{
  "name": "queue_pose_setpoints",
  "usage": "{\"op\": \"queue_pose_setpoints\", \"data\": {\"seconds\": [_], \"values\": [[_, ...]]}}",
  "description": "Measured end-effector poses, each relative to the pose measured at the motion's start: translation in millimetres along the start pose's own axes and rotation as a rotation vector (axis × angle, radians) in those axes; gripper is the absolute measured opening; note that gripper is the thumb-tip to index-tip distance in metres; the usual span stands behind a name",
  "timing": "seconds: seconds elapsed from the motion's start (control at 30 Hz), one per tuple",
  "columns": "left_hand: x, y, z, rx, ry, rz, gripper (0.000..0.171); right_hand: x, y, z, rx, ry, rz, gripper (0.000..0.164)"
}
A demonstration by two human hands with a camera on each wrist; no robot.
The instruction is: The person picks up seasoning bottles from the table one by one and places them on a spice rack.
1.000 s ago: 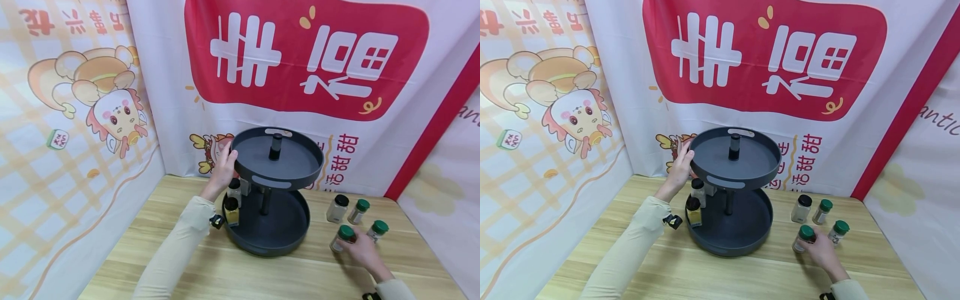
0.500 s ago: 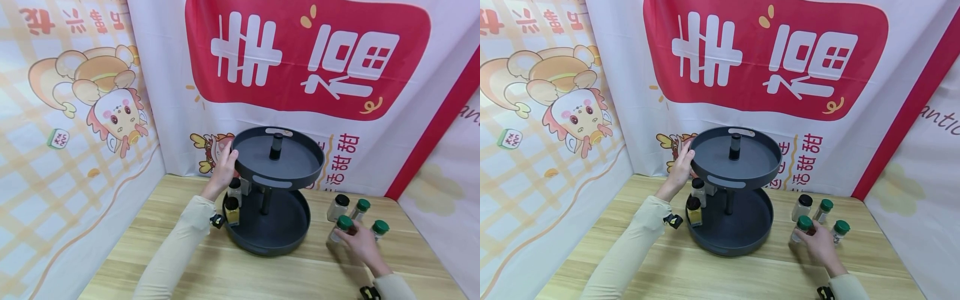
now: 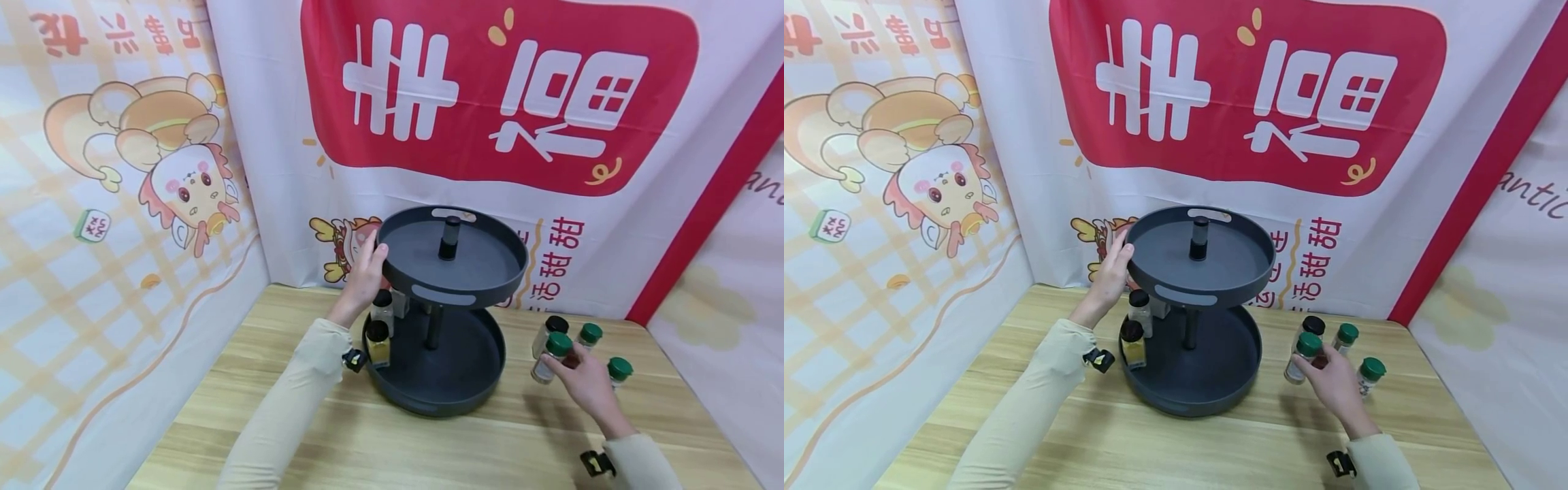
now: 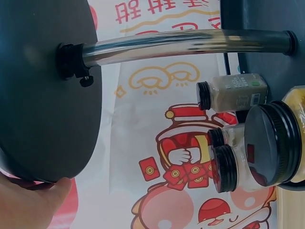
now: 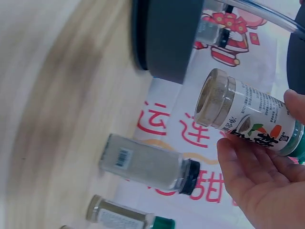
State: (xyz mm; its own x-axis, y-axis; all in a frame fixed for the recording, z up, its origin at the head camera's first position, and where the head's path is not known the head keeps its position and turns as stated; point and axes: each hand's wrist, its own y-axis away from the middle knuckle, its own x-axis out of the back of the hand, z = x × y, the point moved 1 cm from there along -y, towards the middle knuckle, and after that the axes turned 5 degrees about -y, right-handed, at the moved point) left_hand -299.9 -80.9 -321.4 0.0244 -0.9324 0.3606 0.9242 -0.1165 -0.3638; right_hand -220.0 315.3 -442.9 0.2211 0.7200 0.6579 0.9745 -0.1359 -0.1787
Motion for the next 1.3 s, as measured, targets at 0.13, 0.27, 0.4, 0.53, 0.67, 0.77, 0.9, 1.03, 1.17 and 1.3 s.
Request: {"op": "queue_pose_setpoints", "data": {"seconds": [0.13,0.27,0.4,0.53,0.67,0.77,0.9,1.03,1.17,1.3], "values": [[-0.8,0.5,0.1,0.026,-0.002,-0.012,0.062,3.5,-1.8,-7.6,0.042,-0.021,0.017,0.046],[-1.1,0.2,0.4,0.049,-0.008,-0.013,0.062,8.9,-3.9,-15.3,0.050,-0.024,0.018,0.045],[-1.2,-1.1,0.8,0.042,-0.008,-0.006,0.061,15.3,-6.7,-23.6,0.048,-0.031,0.010,0.047],[0.5,1.4,6.9,0.035,-0.003,-0.007,0.059,20.8,-10.4,-31.6,0.083,-0.048,0.018,0.048],[1.2,1.5,6.1,0.028,-0.003,-0.006,0.059,26.7,-14.1,-42.5,0.093,-0.074,0.023,0.052],[0.4,-1.6,0.6,0.019,-0.001,0.004,0.060,31.6,-17.0,-52.4,0.077,-0.090,0.017,0.056],[1.2,-1.4,1.8,0.021,-0.007,0.006,0.060,37.3,-22.7,-65.1,0.091,-0.092,0.020,0.057],[1.7,-1.1,1.9,0.025,-0.010,0.000,0.062,42.8,-29.3,-78.4,0.131,-0.084,0.039,0.053],[1.5,-1.5,1.3,0.024,-0.012,-0.007,0.063,48.1,-35.9,-90.6,0.157,-0.087,0.052,0.049],[1.4,-1.6,0.6,0.024,-0.017,-0.003,0.061,53.4,-43.3,-101.7,0.163,-0.088,0.069,0.054]]}}
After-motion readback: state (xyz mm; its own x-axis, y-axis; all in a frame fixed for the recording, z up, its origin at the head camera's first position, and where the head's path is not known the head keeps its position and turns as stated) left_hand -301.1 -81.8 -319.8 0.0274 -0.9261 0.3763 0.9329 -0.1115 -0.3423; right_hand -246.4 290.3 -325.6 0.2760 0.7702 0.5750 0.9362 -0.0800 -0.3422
